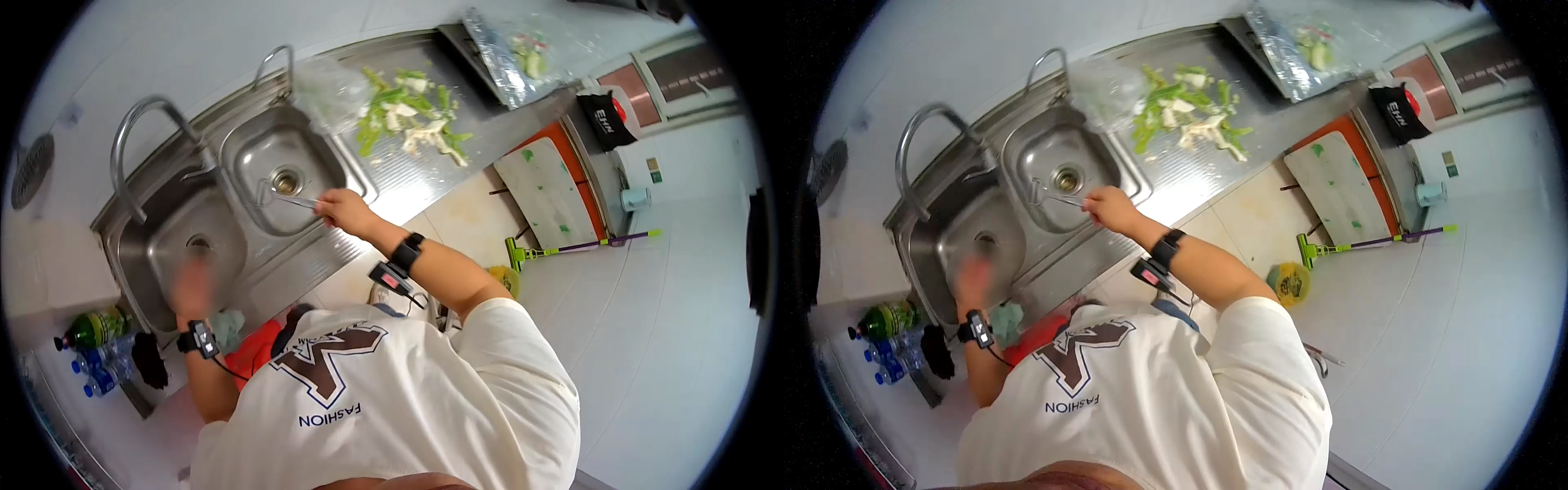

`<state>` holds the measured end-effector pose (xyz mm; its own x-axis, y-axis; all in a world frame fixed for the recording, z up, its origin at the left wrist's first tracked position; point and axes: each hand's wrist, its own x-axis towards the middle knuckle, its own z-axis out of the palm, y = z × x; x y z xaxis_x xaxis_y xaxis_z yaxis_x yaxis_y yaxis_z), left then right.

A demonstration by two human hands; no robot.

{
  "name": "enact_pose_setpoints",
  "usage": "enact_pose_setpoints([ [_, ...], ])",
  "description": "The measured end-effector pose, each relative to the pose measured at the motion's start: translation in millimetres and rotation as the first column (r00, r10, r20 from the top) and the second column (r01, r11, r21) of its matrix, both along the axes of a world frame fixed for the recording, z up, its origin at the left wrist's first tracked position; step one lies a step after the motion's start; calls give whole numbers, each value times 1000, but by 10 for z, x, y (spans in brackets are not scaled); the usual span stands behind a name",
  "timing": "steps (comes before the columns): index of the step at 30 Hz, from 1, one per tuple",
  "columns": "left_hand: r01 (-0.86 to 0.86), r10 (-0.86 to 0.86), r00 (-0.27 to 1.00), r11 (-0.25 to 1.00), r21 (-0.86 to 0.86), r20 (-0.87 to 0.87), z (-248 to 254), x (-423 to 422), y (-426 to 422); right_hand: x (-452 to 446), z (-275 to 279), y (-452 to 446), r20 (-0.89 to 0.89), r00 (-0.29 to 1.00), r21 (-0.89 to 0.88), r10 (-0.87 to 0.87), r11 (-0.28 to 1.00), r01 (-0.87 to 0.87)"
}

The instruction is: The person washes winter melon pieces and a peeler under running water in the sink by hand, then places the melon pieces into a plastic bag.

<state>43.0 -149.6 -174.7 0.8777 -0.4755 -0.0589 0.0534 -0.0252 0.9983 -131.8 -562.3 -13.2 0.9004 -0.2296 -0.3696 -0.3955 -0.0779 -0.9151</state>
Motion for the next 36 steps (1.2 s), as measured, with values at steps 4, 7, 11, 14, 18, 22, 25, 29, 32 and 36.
enact_pose_setpoints([
  [4,-197,-383,762,632,-749,-523,-24,-147,-213,-1227,-26,-975,-1,973,2,-231,973,231],
  [7,-254,-288,751,704,-663,-594,622,-517,-636,-2271,-30,-1597,-12,894,76,-447,892,447],
  [11,11,-10,998,1000,-19,69,59,-721,-763,-3495,-3,-2291,-37,777,-87,-628,777,624],
  [14,-197,-119,847,836,513,519,349,-956,-1148,-4078,180,-2693,-22,711,-185,-703,702,688],
  [18,-140,50,962,935,327,268,337,-950,-1345,-4354,500,-3280,82,674,-151,-735,659,737],
  [22,-144,148,986,988,49,-75,218,-873,-1567,-4184,853,-3774,153,650,-150,-744,633,760],
  [25,-242,231,943,970,-18,-239,282,-908,-1765,-3979,1005,-4192,176,662,-172,-729,639,750],
  [29,-499,379,750,862,-88,-542,415,-944,-2135,-3608,1369,-4939,305,677,-359,-670,578,733],
  [32,-690,481,519,723,-15,-706,664,-975,-2498,-3281,1825,-5562,416,645,-315,-641,563,764],
  [36,-842,625,209,506,187,-752,1182,-1020,-3124,-2901,2431,-6431,529,688,-484,-497,490,725],
])
